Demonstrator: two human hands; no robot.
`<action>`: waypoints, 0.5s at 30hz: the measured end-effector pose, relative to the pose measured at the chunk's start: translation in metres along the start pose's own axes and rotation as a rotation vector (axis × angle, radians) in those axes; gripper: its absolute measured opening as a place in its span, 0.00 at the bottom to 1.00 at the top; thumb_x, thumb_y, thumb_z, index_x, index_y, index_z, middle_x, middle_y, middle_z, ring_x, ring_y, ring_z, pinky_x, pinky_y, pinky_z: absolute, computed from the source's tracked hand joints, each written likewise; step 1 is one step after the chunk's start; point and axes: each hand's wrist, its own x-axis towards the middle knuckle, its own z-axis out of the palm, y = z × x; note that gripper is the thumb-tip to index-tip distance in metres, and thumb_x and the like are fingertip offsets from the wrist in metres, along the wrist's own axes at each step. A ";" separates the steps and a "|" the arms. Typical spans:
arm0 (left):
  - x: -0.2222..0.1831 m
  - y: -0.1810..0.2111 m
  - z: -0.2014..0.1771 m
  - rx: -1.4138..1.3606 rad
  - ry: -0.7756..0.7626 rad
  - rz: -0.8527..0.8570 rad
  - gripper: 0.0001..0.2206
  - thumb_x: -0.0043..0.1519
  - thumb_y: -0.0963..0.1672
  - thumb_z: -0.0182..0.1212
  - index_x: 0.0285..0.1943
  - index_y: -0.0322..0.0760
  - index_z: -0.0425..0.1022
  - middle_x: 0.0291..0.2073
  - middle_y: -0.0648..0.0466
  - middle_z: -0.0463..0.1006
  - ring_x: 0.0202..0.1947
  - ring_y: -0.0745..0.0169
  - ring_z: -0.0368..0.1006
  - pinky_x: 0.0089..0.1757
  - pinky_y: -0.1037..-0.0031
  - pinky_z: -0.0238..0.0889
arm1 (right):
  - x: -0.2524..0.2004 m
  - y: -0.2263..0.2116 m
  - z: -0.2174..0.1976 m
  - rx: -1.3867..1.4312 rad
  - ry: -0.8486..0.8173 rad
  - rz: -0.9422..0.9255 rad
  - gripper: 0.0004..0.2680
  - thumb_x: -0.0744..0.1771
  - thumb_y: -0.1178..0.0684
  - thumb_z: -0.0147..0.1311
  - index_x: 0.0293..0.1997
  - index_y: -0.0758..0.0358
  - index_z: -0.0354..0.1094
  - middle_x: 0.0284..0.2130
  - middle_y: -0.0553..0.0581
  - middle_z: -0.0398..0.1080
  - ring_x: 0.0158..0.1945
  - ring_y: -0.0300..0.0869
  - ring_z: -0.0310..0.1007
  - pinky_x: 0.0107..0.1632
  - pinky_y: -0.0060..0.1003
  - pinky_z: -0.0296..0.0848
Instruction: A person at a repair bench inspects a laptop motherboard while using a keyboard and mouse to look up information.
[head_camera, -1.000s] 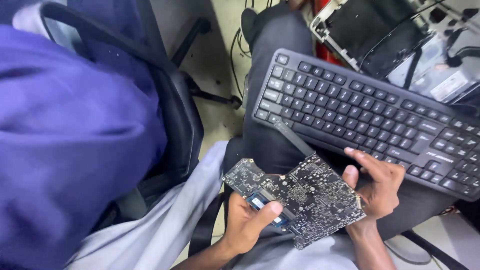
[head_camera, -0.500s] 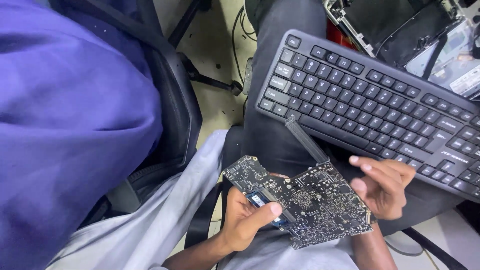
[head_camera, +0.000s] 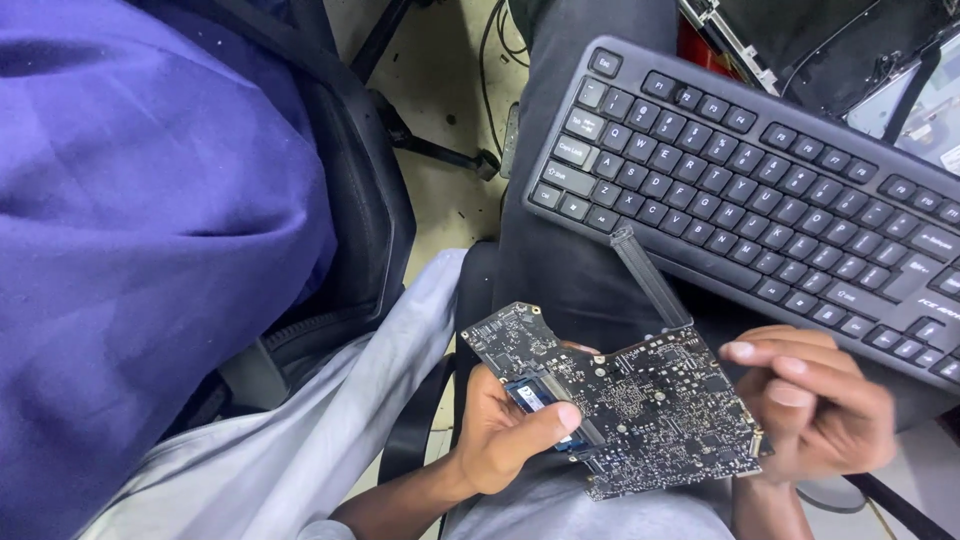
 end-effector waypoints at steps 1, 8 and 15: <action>0.000 -0.001 0.000 -0.011 0.000 -0.001 0.18 0.61 0.42 0.64 0.58 0.24 0.75 0.38 0.49 0.83 0.40 0.58 0.81 0.46 0.69 0.75 | 0.001 0.001 -0.003 0.038 0.068 0.030 0.06 0.73 0.55 0.46 0.44 0.67 0.60 0.33 0.71 0.70 0.32 0.55 0.73 0.39 0.44 0.77; 0.002 -0.001 0.003 0.116 0.015 0.079 0.09 0.63 0.45 0.64 0.43 0.32 0.76 0.36 0.56 0.80 0.38 0.65 0.76 0.44 0.72 0.71 | 0.065 -0.087 -0.024 -0.053 -0.678 -0.012 0.08 0.68 0.47 0.45 0.46 0.54 0.65 0.44 0.52 0.79 0.56 0.47 0.86 0.66 0.46 0.87; -0.003 0.005 0.000 0.157 0.081 0.088 0.18 0.63 0.46 0.65 0.56 0.28 0.77 0.40 0.52 0.83 0.40 0.62 0.80 0.45 0.71 0.75 | 0.094 -0.072 0.035 0.059 -0.637 -0.126 0.25 0.70 0.37 0.30 0.41 0.76 0.68 0.43 0.76 0.75 0.55 0.71 0.81 0.60 0.56 0.84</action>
